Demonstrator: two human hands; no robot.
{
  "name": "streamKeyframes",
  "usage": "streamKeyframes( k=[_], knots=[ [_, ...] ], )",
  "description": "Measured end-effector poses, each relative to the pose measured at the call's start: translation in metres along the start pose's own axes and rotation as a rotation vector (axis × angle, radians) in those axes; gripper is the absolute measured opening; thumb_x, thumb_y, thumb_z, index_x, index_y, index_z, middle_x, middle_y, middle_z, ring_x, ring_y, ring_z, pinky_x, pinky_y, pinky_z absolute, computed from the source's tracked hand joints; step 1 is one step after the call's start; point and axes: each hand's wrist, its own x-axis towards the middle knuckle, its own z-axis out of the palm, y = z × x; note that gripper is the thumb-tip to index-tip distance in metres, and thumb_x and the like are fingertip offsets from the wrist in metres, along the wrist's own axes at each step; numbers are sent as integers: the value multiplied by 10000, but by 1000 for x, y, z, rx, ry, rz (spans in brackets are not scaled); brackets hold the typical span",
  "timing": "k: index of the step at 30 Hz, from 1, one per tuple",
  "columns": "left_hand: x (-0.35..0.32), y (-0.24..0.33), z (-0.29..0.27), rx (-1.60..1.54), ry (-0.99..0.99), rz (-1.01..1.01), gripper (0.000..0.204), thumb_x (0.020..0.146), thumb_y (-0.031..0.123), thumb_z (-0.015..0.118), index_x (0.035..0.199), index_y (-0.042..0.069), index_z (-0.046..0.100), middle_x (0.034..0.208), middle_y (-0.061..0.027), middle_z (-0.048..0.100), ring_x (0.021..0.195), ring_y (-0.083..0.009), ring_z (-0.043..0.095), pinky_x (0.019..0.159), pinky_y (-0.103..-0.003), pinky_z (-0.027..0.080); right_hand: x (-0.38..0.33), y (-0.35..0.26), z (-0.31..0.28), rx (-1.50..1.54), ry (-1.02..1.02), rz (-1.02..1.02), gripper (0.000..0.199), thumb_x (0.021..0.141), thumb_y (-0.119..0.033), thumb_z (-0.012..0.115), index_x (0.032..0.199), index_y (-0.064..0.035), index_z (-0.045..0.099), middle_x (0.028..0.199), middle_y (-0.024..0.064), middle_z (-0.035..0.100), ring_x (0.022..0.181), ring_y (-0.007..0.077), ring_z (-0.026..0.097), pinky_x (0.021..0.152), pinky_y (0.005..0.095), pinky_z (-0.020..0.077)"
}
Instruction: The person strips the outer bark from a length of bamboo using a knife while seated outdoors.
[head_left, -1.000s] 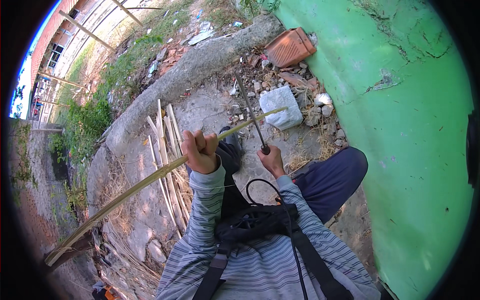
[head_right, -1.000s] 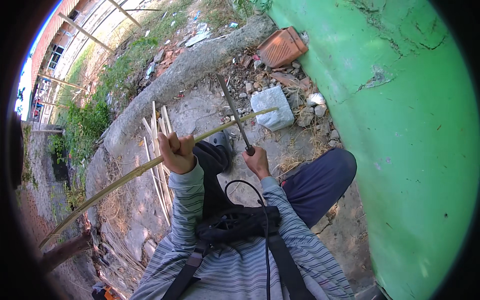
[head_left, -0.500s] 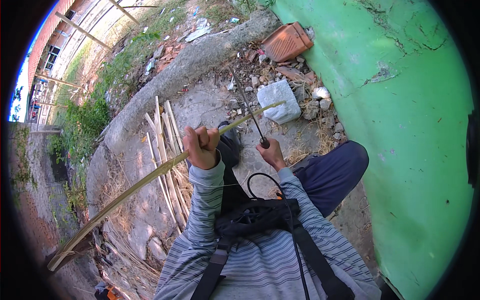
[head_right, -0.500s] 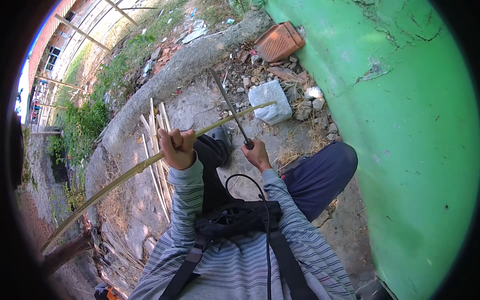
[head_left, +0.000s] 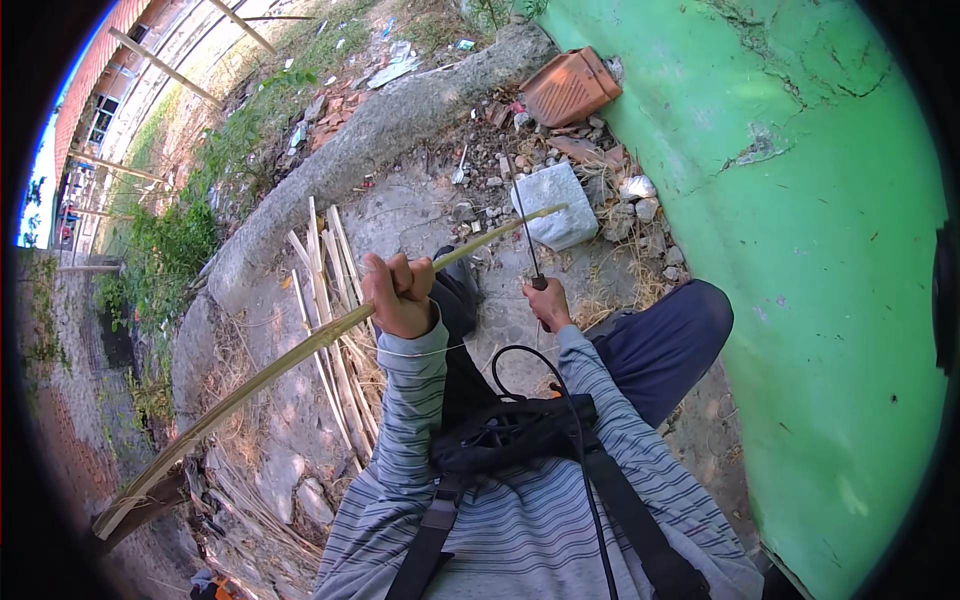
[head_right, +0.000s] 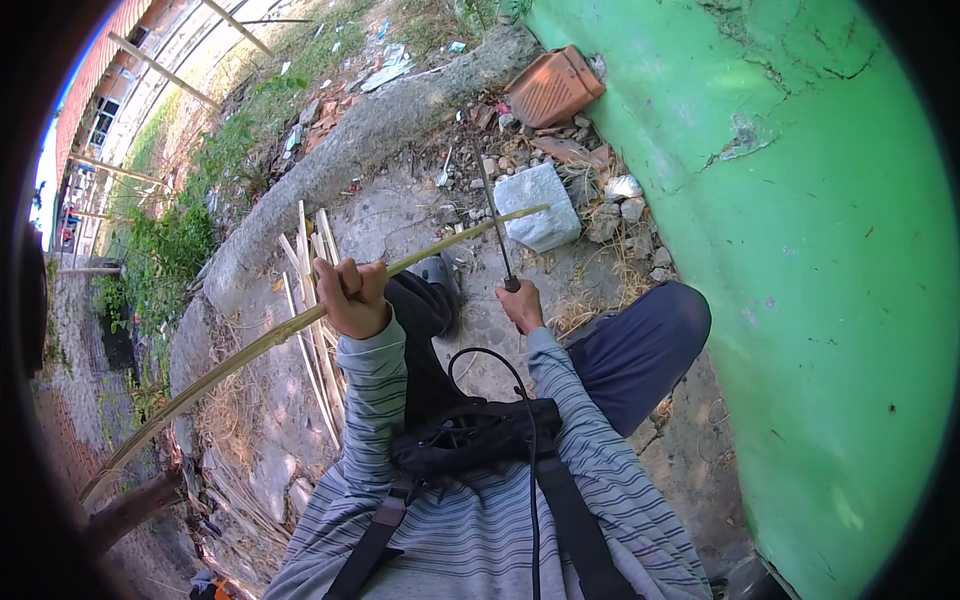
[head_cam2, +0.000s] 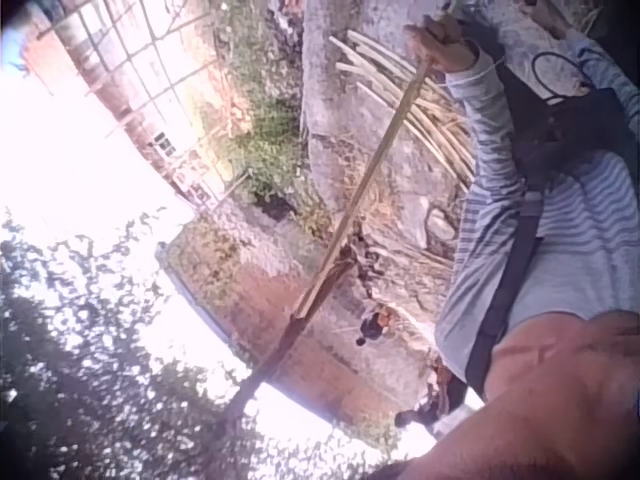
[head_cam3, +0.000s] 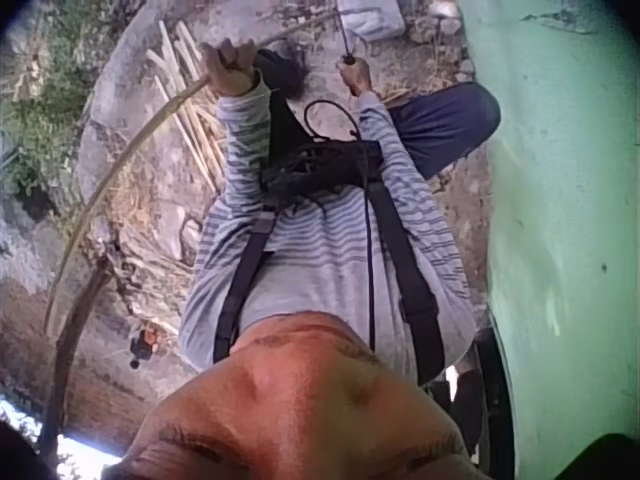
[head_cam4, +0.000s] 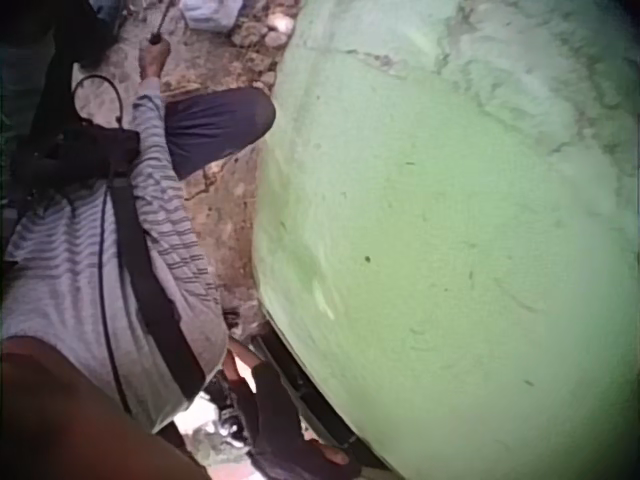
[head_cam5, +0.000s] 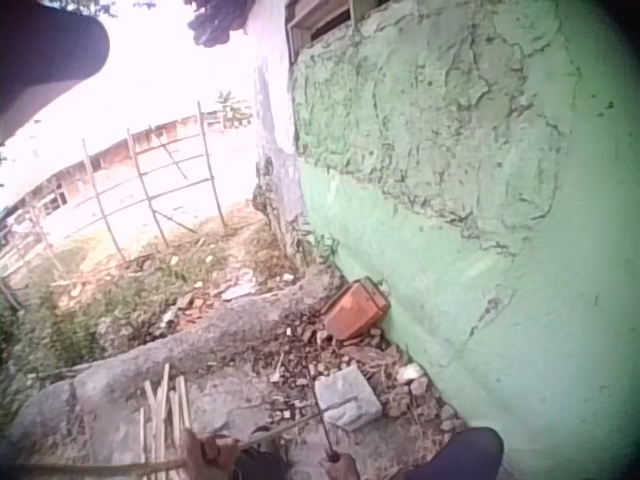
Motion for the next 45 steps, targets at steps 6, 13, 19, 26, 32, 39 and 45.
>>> streamKeyframes(
  k=[6,13,19,26,32,39,45],
  knots=[
    [-5,4,-9,-8,-15,20,555,1075,342,366,585,133,211,505,27,166,390,-85,137,415,-313,134,-12,-19,5,-109,-24,-223,288,740,-258,716,723,25,668,634,159,642,604,254,638,624,392,492],
    [-3,-2,-6,3,-27,2,555,1078,343,351,585,130,210,506,29,167,386,-84,142,410,-305,127,10,3,-10,-83,58,-63,276,760,-257,709,737,16,683,660,134,673,618,234,651,623,398,503],
    [-8,14,12,66,-63,51,563,1080,367,331,584,130,213,506,29,162,387,-86,139,407,-306,127,-5,-9,6,-78,56,-460,257,799,-205,670,612,-42,602,539,24,561,415,127,489,419,331,367],
    [0,11,1,2,24,19,569,1080,365,329,577,118,227,506,24,166,384,-87,154,411,-304,128,7,2,4,56,-10,-35,273,811,-214,672,622,-36,588,552,22,564,451,134,507,452,333,383],
    [-18,13,0,50,33,37,555,1077,333,352,581,125,211,506,29,161,389,-89,145,416,-307,138,9,-2,3,-53,16,-347,256,824,-213,669,636,-58,590,532,1,538,434,110,487,420,303,368],
    [-20,14,-12,50,-54,27,504,1083,325,322,627,136,219,523,27,160,382,-84,121,403,-308,133,1,-14,11,14,0,-276,251,811,-216,679,655,-34,606,558,20,556,470,125,520,454,317,391],
    [-18,14,-2,41,24,12,536,1072,321,368,591,131,225,503,30,162,397,-86,140,418,-310,140,12,3,0,-23,73,-261,246,821,-210,671,648,-45,611,551,22,550,420,112,489,395,290,354]
  ],
)
